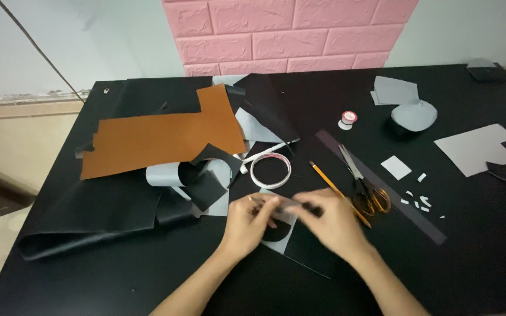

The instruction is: Cutting leather pieces with scissors and assembling them using double-sided tape on a workbench.

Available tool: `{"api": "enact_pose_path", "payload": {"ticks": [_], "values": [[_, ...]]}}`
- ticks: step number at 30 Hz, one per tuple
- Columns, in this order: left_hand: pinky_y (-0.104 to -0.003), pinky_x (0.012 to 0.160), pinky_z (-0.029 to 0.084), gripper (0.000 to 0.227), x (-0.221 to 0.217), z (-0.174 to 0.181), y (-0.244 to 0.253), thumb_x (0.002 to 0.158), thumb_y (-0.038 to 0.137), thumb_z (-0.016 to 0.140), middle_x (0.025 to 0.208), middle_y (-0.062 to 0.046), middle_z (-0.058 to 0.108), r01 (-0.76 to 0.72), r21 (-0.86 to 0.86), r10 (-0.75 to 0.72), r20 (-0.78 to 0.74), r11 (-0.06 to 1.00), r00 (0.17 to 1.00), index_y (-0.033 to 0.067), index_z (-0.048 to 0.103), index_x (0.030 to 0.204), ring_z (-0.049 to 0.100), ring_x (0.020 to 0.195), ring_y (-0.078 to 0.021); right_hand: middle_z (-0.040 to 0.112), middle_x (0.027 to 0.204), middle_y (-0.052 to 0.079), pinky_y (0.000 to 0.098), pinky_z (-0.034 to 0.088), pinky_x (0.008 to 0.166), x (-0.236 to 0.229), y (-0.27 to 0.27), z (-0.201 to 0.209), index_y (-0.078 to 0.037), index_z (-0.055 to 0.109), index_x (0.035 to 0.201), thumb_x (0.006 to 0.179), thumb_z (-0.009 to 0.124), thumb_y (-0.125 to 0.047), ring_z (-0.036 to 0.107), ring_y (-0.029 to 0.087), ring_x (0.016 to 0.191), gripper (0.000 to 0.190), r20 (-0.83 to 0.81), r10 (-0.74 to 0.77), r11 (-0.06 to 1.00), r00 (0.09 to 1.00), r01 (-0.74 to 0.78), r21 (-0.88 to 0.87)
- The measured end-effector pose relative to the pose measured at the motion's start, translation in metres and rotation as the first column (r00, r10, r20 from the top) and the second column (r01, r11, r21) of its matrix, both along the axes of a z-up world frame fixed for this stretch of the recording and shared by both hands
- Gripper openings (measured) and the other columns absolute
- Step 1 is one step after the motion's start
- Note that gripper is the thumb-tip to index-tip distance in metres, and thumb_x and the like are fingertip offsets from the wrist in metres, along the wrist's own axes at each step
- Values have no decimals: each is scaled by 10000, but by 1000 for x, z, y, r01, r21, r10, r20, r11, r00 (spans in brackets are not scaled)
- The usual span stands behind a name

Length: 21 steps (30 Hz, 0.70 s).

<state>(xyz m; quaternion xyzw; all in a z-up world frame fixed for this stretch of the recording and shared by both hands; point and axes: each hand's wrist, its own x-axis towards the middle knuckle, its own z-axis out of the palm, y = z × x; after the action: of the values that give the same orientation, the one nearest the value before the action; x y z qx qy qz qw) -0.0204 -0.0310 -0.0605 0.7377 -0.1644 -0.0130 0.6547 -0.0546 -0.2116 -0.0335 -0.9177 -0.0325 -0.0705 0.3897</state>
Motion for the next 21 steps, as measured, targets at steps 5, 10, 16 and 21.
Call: {"api": "enact_pose_path", "payload": {"ticks": [5,10,16,21], "values": [[-322,462,629,362,5,2,-1,1066,169,514,753,-237,748,-16,-88,-14,-328,996,945,-91,707,904,732,527,-245,755,981,178,427,575,873,0,-50,-14,-104,782,1086,956,689,-274,717,355,969,234,98,-209,900,973,230,-370],[-314,418,619,357,4,-1,-5,1069,179,521,739,-222,753,39,-43,-51,-319,998,946,-78,715,915,724,491,-238,759,994,94,373,578,854,-7,-72,-36,-209,807,1066,942,725,-333,718,301,985,193,224,-306,764,925,379,-522],[-289,449,603,386,3,10,-2,1072,212,509,704,-204,727,130,48,-106,-336,990,936,-85,712,933,707,488,-213,705,1037,81,402,598,838,-5,-89,-55,-237,788,1118,993,691,-382,698,298,1049,215,351,-379,629,856,517,-581],[-300,454,593,344,6,9,0,1067,200,518,709,-215,688,190,88,-152,-325,978,934,-74,707,981,722,519,-257,686,1187,181,507,543,917,1,-81,-38,-181,760,1221,998,633,-404,657,390,1165,339,104,-442,685,891,410,-602]]}}
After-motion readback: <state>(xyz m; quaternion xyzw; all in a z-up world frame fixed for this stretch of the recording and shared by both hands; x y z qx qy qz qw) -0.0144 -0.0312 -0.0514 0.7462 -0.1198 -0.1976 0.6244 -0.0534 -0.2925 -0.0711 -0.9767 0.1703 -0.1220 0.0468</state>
